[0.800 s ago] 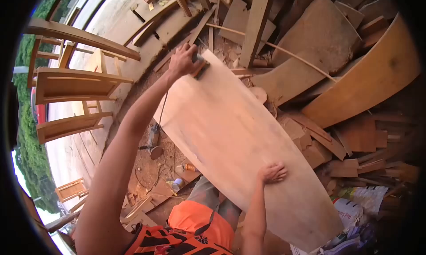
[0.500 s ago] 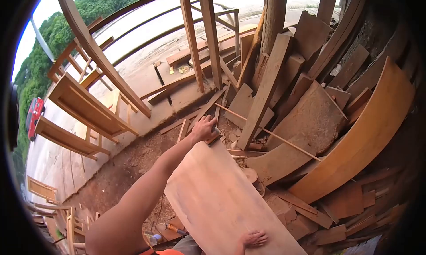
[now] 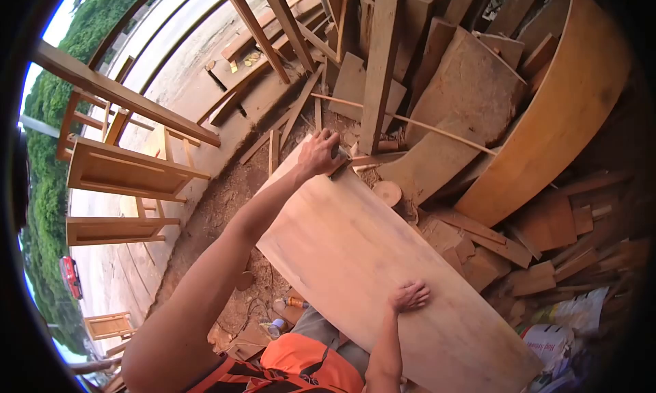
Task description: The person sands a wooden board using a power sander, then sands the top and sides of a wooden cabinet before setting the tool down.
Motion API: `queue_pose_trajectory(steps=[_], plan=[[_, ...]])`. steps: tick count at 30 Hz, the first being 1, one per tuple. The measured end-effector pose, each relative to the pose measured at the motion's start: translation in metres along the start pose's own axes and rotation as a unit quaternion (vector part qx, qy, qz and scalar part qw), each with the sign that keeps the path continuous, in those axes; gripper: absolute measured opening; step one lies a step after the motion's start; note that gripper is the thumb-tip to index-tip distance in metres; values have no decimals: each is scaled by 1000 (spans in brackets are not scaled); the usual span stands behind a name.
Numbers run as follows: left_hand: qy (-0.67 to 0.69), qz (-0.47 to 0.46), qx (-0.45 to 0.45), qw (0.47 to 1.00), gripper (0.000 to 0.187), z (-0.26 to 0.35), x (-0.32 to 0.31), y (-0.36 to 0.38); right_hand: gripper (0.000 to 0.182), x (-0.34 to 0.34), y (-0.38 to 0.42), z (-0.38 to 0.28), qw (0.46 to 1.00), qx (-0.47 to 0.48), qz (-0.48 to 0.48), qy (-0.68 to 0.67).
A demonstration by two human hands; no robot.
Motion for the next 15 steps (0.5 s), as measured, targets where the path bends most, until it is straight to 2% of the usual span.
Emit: queue_pose_trajectory(steps=[1, 3, 4, 9, 11, 12, 15], plan=[[28, 36, -3, 999, 42, 11, -1, 4, 15, 10, -1, -7, 1000, 8, 10, 20], [17, 36, -42, 998, 42, 30, -8, 9, 15, 11, -2, -1, 999, -1, -25, 34], [20, 6, -32, 999, 44, 44, -5, 12, 15, 12, 1, 6, 999, 3, -18, 40], [21, 9, -66, 998, 43, 79, -16, 26, 13, 13, -5, -3, 1000, 11, 3, 9], [34, -23, -59, 997, 45, 98, -11, 33, 13, 7, -1, 2, 1000, 14, -1, -13], [48, 8, -68, 997, 45, 104, -20, 38, 16, 12, -2, -1, 1000, 20, 6, -12], [36, 6, -95, 995, 50, 135, -14, 52, 18, 8, -1, 1, 999, 26, 36, 9]])
Point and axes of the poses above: each hand's wrist, its own y-axis away from the middle knuckle, its own x-axis out of the back of the hand, z = x × y, the point moved 3 cm from there along -y, towards the middle knuckle, and after that the axes turned 7 degrees about -y, right-handed, at the moved point
